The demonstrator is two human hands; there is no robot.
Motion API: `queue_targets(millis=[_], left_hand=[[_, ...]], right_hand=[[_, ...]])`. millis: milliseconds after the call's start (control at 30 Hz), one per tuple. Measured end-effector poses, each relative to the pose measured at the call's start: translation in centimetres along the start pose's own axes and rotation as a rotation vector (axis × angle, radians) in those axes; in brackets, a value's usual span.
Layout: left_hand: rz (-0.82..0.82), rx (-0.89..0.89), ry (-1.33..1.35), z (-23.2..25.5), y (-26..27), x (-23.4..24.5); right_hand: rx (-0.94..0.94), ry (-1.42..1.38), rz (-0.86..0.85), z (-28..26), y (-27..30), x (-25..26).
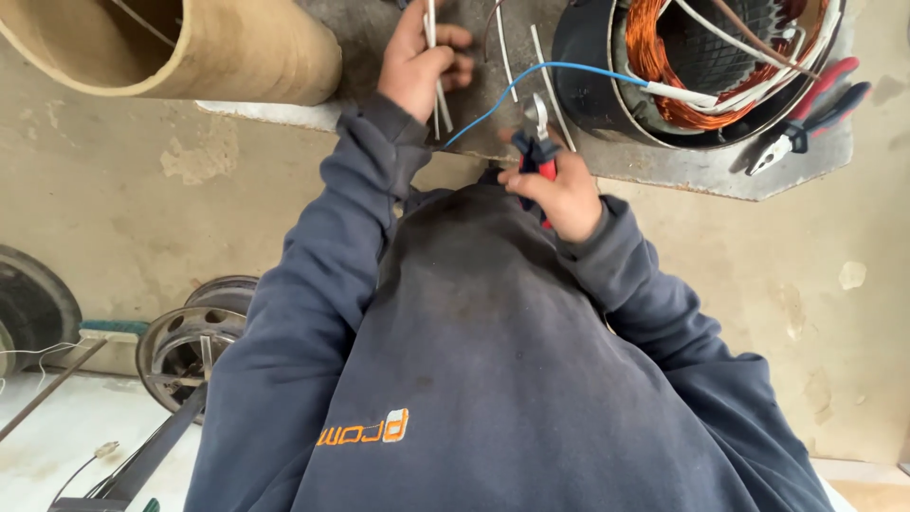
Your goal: The person slides white heat shrink tubing onto blue and white wires, then uses pliers to cut the tubing to size. They repeat this process for multiple wires connected to a copper coil assembly.
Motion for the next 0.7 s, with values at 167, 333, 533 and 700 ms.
queue_targets(millis=[167,333,533,700], left_hand=[[0.003,-0.062,0.064,-1.3,-3.6,-1.3],[-0.089,-0.080,-0.105,1.0,-4.4,-2.4],[-0.085,-0.177,-0.111,2.9,-4.7,-2.2],[0.007,-0.353,-0.374,5.2,-3.5,-1.4]], right_hand=[[-0.013,-0.230,0.033,-0.9,2.3,-0.5],[-0.121,-0.150,-0.067,3.7,2.9,-0.3],[0.007,-0.109,-0.117,1.3,2.9,-0.3],[-0.035,-0.058,-0.098,0.4,3.1,1.1]])
Point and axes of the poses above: each hand's wrist, its own y-axis away from the middle knuckle, its own x-axis out of the back of the hand, z = x × y, the point moved 9 cm from there along -y, towards the middle knuckle, and after that the axes turned 3 degrees about z, right-handed, at the moved point
